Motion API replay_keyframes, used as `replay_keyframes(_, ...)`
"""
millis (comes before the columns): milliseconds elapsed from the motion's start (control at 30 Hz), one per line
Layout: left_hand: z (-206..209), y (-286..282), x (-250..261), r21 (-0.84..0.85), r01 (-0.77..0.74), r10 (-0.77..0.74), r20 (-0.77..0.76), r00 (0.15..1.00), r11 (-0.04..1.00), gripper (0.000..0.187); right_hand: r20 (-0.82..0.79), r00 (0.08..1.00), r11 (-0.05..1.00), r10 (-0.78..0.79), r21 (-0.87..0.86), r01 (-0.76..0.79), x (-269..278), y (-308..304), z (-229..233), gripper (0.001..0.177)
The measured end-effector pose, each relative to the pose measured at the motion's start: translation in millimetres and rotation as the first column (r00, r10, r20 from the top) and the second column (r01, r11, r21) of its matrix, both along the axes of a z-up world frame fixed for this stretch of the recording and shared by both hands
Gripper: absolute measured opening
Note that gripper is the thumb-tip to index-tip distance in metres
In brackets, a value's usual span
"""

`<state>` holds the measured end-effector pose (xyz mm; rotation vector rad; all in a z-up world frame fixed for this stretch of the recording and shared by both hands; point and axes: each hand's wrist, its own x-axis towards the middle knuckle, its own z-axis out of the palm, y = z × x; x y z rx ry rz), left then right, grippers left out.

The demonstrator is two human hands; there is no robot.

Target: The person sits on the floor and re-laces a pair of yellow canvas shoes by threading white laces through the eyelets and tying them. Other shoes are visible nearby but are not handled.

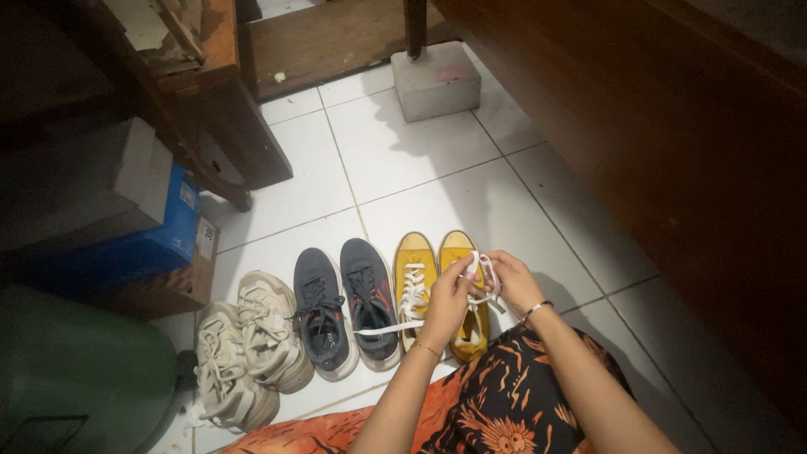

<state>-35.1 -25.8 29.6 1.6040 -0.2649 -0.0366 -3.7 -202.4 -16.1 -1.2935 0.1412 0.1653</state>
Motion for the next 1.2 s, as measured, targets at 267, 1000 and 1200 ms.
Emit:
replay_keyframes(267, 22.3, -6.4, -18.1, -0.091, 0.017, -0.017, -0.001, 1.000, 0.996, 0.014, -0.068, 0.988, 0.974, -0.141, -0.186, 0.127, -3.6, -0.6, 6.6, 0.019)
replay_keyframes(1000, -8.0, 4.7, 21.9, 0.053, -0.126, 0.123, 0.061, 0.991, 0.991, 0.023, 0.145, 0.988, 0.966, 0.061, -0.257, -0.022, -14.7, 8.6, 34.8, 0.023)
replay_keyframes(1200, -21.6, 12.2, 31.0, -0.120, -0.118, 0.087, -0.236, 0.968, 0.986, 0.036, 0.373, 0.921, 0.598, 0.116, -0.766, 0.235, -22.6, 22.6, 32.1, 0.018)
